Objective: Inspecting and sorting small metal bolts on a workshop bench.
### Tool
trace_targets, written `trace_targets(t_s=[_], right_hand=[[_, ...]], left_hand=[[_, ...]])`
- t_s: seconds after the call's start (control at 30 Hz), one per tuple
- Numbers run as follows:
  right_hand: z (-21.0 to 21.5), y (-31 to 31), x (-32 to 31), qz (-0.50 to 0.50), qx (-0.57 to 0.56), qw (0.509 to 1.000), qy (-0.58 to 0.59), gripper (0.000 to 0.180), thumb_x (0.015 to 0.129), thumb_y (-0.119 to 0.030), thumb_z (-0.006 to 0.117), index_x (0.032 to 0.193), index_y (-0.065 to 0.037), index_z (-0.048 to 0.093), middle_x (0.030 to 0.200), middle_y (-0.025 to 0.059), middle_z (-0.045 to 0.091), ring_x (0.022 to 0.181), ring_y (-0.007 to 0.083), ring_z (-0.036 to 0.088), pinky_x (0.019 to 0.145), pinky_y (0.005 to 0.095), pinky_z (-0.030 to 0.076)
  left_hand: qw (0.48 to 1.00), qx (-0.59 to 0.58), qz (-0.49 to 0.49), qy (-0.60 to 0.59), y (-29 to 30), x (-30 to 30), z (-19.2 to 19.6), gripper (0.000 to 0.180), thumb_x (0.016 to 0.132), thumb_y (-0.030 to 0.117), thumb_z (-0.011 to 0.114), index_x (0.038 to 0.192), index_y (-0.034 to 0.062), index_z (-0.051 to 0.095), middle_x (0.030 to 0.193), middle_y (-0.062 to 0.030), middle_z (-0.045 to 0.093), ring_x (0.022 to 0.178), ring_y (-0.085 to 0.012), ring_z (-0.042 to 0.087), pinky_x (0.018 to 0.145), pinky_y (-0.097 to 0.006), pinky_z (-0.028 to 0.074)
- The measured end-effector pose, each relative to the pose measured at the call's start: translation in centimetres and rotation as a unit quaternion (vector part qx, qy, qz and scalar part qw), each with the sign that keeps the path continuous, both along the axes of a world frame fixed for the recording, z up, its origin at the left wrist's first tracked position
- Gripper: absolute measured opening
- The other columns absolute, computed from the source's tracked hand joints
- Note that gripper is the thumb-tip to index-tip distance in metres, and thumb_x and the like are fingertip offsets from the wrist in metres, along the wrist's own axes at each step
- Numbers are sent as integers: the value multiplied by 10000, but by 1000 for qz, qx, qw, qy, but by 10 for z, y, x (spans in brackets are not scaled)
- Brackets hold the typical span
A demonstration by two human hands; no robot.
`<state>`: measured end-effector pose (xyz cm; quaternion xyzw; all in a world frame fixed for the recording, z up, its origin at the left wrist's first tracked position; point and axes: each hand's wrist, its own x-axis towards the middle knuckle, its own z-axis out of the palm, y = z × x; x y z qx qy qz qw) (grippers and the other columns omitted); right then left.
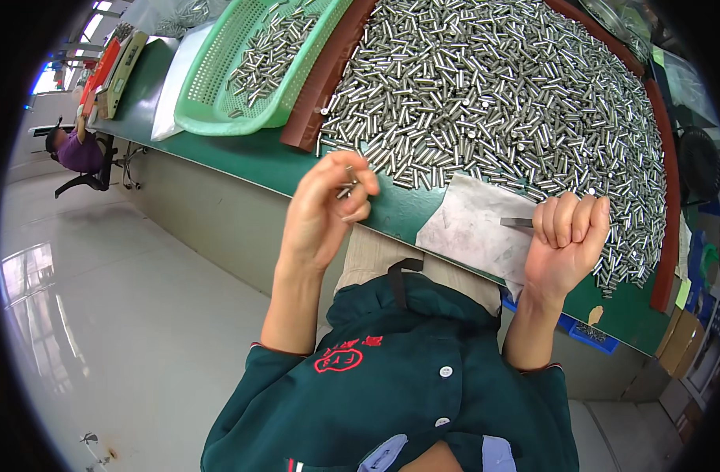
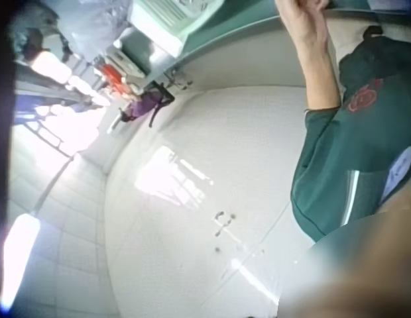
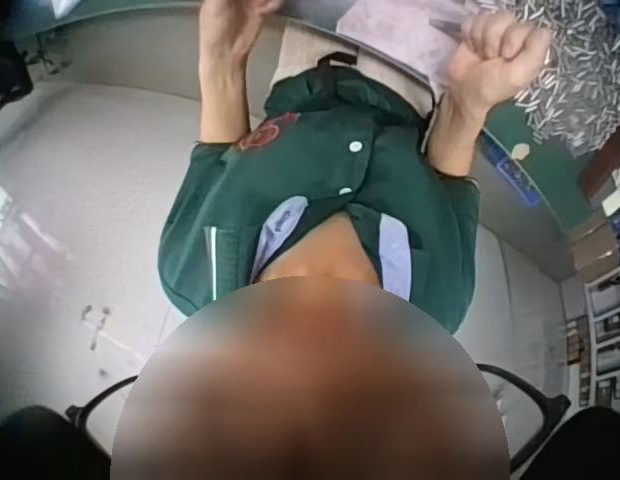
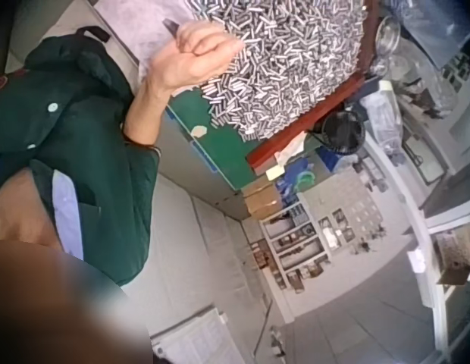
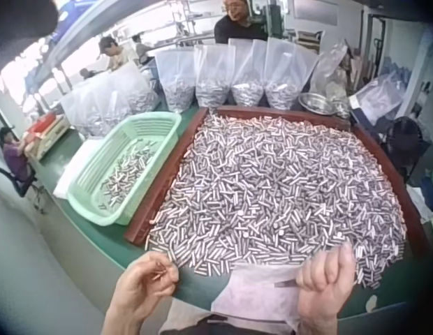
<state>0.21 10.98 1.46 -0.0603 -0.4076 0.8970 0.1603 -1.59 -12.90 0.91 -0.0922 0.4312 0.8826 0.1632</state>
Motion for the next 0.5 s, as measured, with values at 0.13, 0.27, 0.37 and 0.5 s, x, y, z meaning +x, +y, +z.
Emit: trace_targets(t_s=[0.13,0.27,0.37,0.5], right_hand=[[1,-1,0,2,-4,1000,-3,403,926,-256,255,545,-124,257,440,-23,238,403,69,140,395,227,155],[1,-1,-1,7,0,1000,5,399,925,-253,256,547,-125,254,439,-24,234,404,68,138,394,224,152],[0,-2,-1,8,1,1000,5,397,925,-251,257,548,-127,254,441,-25,232,405,68,136,393,224,151],[-1,-1,-1,8,-2,1000,5,397,926,-250,258,548,-128,253,442,-27,231,406,68,133,391,223,151]], left_hand=[[978,-185,57,72,-15,2,-5,217,855,151,461,678,30,498,630,3,474,481,-31,294,433,-184,240],[790,-587,100,148,-9,8,-4,160,740,101,638,674,-19,554,461,36,314,443,-48,232,397,-230,197],[685,-698,79,195,-2,8,-2,131,705,95,656,702,-1,567,446,5,270,413,-76,218,385,-248,199],[636,-714,64,287,-3,7,-2,93,671,36,632,746,24,578,471,-54,404,404,-174,387,408,-301,316]])
